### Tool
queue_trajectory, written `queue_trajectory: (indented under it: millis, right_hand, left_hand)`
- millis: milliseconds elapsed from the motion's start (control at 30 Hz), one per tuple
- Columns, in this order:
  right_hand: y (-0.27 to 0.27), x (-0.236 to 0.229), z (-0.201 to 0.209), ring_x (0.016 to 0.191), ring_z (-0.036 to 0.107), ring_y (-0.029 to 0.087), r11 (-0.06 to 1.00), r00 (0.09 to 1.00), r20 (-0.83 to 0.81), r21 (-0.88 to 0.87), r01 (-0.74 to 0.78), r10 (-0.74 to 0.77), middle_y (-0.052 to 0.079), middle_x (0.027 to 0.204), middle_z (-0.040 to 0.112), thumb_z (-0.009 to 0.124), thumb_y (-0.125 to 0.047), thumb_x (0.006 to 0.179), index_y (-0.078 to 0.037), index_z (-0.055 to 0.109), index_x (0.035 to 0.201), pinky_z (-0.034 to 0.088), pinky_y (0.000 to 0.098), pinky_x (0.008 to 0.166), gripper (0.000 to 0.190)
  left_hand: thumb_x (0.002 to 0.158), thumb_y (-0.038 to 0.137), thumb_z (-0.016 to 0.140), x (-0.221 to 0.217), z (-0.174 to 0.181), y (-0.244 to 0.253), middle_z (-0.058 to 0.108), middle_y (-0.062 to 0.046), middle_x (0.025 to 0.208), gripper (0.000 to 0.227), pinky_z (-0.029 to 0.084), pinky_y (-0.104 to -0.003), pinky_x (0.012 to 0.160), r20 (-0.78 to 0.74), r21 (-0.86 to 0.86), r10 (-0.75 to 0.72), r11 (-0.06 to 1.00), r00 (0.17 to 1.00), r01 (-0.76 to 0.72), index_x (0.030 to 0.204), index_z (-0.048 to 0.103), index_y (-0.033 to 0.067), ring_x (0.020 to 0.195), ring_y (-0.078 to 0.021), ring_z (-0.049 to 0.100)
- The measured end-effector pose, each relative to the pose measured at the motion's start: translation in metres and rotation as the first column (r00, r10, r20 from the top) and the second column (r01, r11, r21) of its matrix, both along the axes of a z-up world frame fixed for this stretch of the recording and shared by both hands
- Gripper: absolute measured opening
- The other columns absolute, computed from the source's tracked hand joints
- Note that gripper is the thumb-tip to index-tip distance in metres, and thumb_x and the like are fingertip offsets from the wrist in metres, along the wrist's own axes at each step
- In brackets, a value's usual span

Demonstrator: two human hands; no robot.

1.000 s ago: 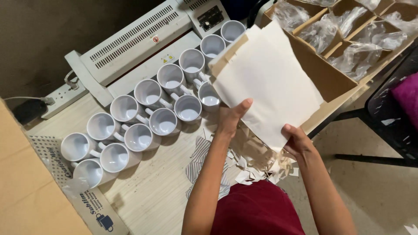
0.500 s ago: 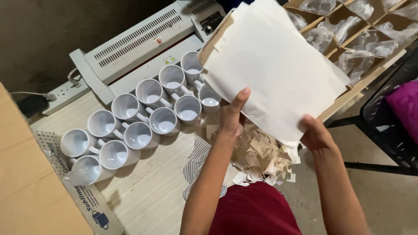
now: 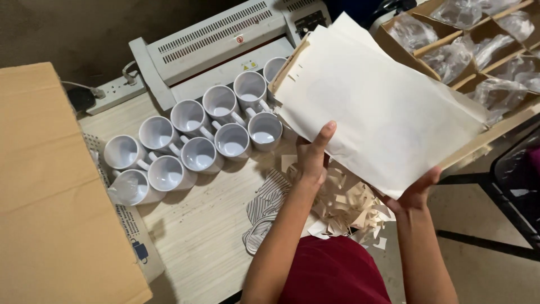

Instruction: The person wipes multiple white ceramic mugs with a striped cloth, handling them one at a time. They remove mugs from a cardboard box, wipe the exterior and interior, and place them in rows on a table next to a heat press machine.

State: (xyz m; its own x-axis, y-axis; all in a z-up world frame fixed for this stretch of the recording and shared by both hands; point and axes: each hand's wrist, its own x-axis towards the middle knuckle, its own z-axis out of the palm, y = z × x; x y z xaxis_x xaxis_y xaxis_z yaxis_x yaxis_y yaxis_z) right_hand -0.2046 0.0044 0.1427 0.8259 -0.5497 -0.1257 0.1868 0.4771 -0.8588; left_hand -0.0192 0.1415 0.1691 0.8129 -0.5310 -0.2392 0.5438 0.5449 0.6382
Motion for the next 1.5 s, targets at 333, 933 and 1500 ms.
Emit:
queue_trajectory:
  millis: [333, 933, 1500]
  right_hand:
    - [0.01, -0.003, 0.01, 0.139, 0.043, 0.05, 0.997, 0.986, -0.151, -0.027, -0.073, 0.068, 0.031, 0.148, 0.036, 0.088, -0.06, 0.062, 0.0, 0.027, 0.159, 0.042, 0.0668, 0.113, 0.129]
    - [0.012, 0.038, 0.026, 0.127, 0.054, 0.044, 0.945, 0.95, -0.311, 0.297, 0.137, -0.04, 0.028, 0.136, 0.047, 0.081, -0.037, 0.065, 0.005, 0.034, 0.151, 0.051, 0.0519, 0.106, 0.107]
    - [0.013, 0.025, 0.025, 0.11, 0.067, 0.032, 0.952, 0.971, -0.231, 0.279, 0.125, -0.06, 0.023, 0.122, 0.058, 0.078, -0.024, 0.08, 0.012, 0.041, 0.139, 0.055, 0.0411, 0.1, 0.079]
  left_hand:
    - [0.074, 0.039, 0.085, -0.007, 0.002, 0.001, 0.056, -0.012, 0.127, 0.086, 0.048, -0.04, 0.103, -0.058, 0.071, 0.024, 0.997, 0.998, -0.019, 0.141, 0.049, -0.0022, 0.116, -0.0218, 0.055]
    - [0.077, 0.056, 0.081, -0.022, 0.009, 0.035, 0.061, -0.01, 0.098, 0.076, 0.053, -0.034, 0.085, 0.01, 0.484, -0.055, 0.874, 0.998, 0.043, 0.122, 0.065, -0.0016, 0.088, -0.0191, 0.059]
    - [0.072, 0.055, 0.082, -0.017, 0.034, 0.037, 0.067, -0.012, 0.113, 0.081, 0.055, -0.03, 0.09, 0.034, 0.401, -0.106, 0.912, 0.994, 0.084, 0.127, 0.063, -0.0022, 0.1, -0.0167, 0.065]
